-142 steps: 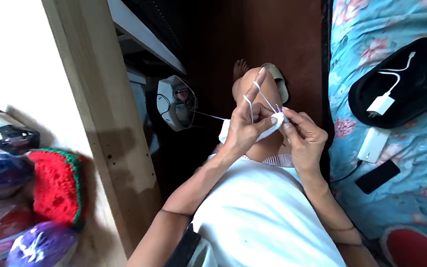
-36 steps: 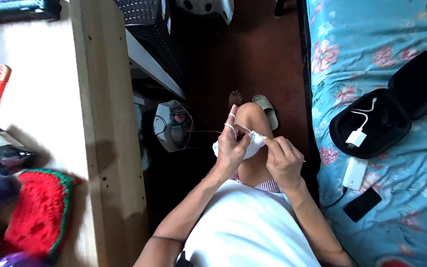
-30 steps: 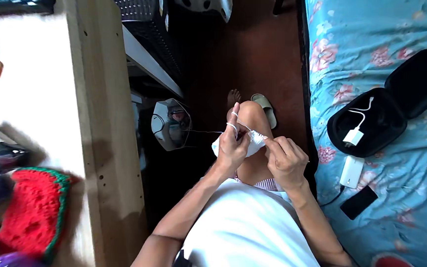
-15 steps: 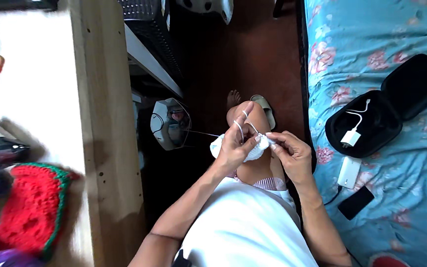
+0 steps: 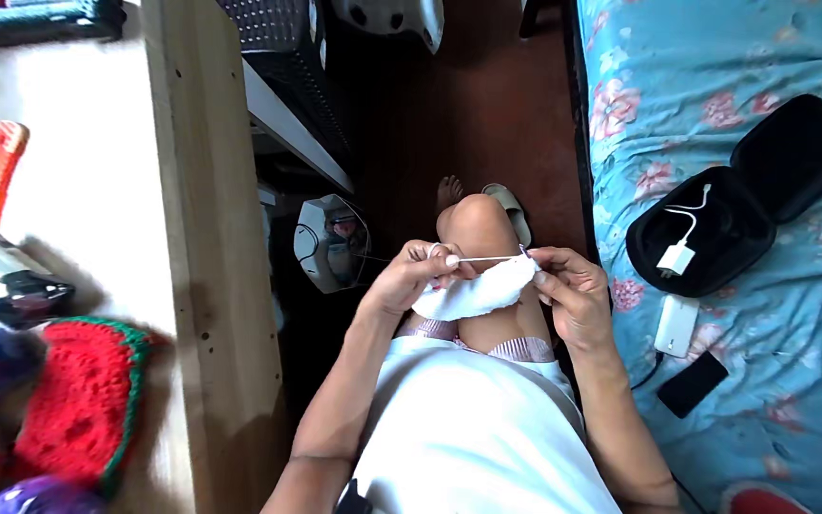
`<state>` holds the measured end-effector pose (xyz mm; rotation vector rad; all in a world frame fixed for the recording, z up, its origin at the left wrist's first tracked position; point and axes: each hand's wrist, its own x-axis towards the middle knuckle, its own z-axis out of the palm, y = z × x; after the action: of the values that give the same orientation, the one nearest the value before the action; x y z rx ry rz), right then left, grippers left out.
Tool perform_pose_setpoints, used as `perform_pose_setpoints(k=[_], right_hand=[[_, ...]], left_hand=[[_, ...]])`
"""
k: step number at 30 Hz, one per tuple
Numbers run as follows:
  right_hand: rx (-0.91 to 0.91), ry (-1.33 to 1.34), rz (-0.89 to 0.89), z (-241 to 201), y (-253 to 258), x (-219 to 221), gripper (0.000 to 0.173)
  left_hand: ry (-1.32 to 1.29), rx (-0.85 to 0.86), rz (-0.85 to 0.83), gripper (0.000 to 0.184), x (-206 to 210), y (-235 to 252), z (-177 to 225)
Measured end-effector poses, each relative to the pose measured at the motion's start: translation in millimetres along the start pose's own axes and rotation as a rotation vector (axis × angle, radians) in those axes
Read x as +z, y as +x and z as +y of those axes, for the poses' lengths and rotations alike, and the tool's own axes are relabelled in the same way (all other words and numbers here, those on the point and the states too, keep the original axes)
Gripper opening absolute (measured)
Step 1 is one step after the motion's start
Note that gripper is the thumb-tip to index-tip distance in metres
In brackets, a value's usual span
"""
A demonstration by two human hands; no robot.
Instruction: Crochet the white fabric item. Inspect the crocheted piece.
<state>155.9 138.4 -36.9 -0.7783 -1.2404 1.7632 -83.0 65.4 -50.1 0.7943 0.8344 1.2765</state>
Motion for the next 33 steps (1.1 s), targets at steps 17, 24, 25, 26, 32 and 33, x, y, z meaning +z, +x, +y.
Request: perform_pose_setpoints(k=[17, 24, 25, 26, 32, 33], right_hand=[[-0.097, -0.231, -0.012, -4.9, -24.5, 26.1, 0.034], [-0.493, -0.842, 0.051, 4.0, -19.6, 25.0, 0.029], [-0.505, -0.870, 0.057, 5.5, -18.7, 24.1, 0.030], [-0.499, -0.862, 0.060, 6.9, -18.0, 23.5, 0.030], [-0.021, -0.120, 0.067, 0.5, -11.3, 25.1, 0.034], [0.102, 0.060, 0.077, -2.5, -9.2, 26.4, 0.036]], left_hand=[[0.170, 0.127, 0.273, 0.093, 75.4, 1.6, 19.2], [0.289, 0.196, 0.342, 0.096, 84.4, 1.3, 17.2], [0.301, 0.194, 0.350, 0.096, 84.0, 2.0, 17.5], [0.303, 0.192, 0.353, 0.096, 83.0, 3.1, 17.2], [0.134, 0.110, 0.421, 0.097, 79.2, 14.1, 8.9], [0.100, 0.089, 0.437, 0.098, 78.6, 15.9, 8.2]])
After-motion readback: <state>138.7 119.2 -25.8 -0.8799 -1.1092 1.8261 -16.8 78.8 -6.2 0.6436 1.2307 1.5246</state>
